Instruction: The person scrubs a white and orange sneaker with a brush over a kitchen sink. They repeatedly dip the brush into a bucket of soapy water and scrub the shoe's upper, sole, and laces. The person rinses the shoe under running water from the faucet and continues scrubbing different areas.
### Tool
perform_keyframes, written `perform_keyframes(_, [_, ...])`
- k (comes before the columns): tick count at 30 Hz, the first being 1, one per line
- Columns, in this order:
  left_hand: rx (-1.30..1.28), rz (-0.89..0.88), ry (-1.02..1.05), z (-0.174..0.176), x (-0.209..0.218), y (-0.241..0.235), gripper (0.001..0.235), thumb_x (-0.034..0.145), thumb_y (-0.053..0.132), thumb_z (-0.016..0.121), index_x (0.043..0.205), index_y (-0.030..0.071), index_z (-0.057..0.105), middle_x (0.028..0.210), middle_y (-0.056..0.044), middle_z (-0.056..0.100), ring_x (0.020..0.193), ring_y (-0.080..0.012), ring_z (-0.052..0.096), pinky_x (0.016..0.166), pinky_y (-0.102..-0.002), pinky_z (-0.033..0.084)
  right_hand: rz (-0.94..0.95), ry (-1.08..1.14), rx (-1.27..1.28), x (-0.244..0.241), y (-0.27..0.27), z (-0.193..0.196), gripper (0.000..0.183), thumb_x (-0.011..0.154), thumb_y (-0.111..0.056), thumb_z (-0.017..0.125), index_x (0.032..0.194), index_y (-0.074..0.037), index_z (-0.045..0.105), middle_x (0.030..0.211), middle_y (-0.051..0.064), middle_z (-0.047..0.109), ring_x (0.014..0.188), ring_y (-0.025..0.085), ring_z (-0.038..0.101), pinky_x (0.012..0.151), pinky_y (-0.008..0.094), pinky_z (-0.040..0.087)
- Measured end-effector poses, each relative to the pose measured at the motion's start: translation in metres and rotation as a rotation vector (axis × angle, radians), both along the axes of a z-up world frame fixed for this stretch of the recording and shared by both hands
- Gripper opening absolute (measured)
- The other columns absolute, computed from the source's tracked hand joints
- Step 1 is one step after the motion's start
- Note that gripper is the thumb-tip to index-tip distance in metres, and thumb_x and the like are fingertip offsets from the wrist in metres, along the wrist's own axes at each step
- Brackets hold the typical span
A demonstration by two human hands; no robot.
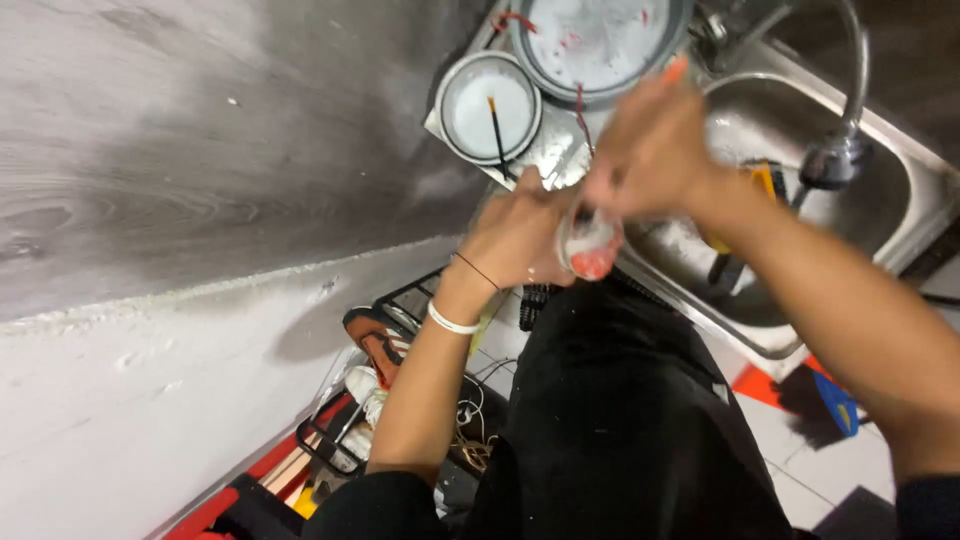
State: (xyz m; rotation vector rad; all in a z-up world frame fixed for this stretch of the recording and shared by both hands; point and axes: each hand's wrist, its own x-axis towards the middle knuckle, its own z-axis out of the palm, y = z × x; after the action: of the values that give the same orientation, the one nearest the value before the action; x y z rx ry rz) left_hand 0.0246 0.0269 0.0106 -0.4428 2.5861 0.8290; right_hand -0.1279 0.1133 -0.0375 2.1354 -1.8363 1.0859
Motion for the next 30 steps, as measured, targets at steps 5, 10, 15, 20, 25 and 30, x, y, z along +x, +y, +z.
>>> perform_keyframes(5, [-0.011,-0.035,0.05,-0.023,0.001,-0.015,0.077,0.041,0.05,0.077,0.107,0.019,0.056,0.084,-0.008,0.05,0.089,-0.0291,0.055,0.07,-0.038,0.05,0.132,-0.057,-0.193,0.015,-0.006,0.007,0.035,0.064,-0.025,0.05,0.035,-0.019,0.032,0.035,-0.002,0.03,0.036,0.02,0.035,0.041,0.032,0.032])
perform_keyframes(10, [0.004,0.014,-0.032,-0.004,0.001,-0.008,0.089,0.045,0.045,0.077,0.124,0.022,0.044,0.098,-0.016,0.047,0.086,-0.0412,0.059,0.072,-0.045,0.049,-0.09,0.091,-0.207,-0.018,-0.001,-0.047,0.03,0.058,-0.018,0.059,0.038,-0.015,0.037,0.037,0.005,0.034,0.036,0.026,0.037,0.041,0.036,0.03])
perform_keyframes(15, [0.023,-0.035,-0.03,-0.006,0.004,-0.013,0.084,0.051,0.039,0.076,0.123,0.012,0.046,0.093,-0.019,0.058,0.099,-0.0355,0.054,0.077,-0.042,0.048,-0.032,0.047,-0.175,-0.034,-0.017,-0.046,0.031,0.06,-0.019,0.059,0.038,-0.016,0.038,0.038,0.002,0.034,0.038,0.025,0.037,0.042,0.034,0.03])
perform_keyframes(20, [-0.051,-0.053,-0.001,-0.035,0.005,-0.013,0.09,0.042,0.046,0.076,0.121,0.018,0.046,0.081,-0.01,0.057,0.099,-0.0269,0.048,0.071,-0.039,0.049,0.142,-0.068,-0.139,-0.007,-0.008,-0.036,0.035,0.065,-0.022,0.056,0.036,-0.02,0.036,0.036,-0.005,0.033,0.038,0.018,0.037,0.043,0.03,0.031])
perform_keyframes(25, [-0.012,0.007,-0.07,-0.003,0.001,-0.01,0.082,0.046,0.042,0.076,0.119,0.02,0.045,0.096,-0.015,0.05,0.088,-0.0325,0.054,0.064,-0.042,0.05,-0.007,-0.016,-0.14,-0.001,-0.006,-0.007,0.029,0.063,-0.015,0.051,0.037,-0.015,0.037,0.035,-0.001,0.03,0.038,0.018,0.032,0.044,0.032,0.026])
perform_keyframes(30, [0.031,0.038,-0.095,0.006,0.021,0.002,0.088,0.045,0.051,0.074,0.122,0.019,0.048,0.095,-0.014,0.053,0.087,-0.0371,0.057,0.069,-0.045,0.051,-0.097,0.135,-0.157,-0.019,0.001,-0.035,0.033,0.066,-0.023,0.064,0.043,-0.018,0.041,0.04,0.002,0.039,0.039,0.024,0.041,0.043,0.033,0.03])
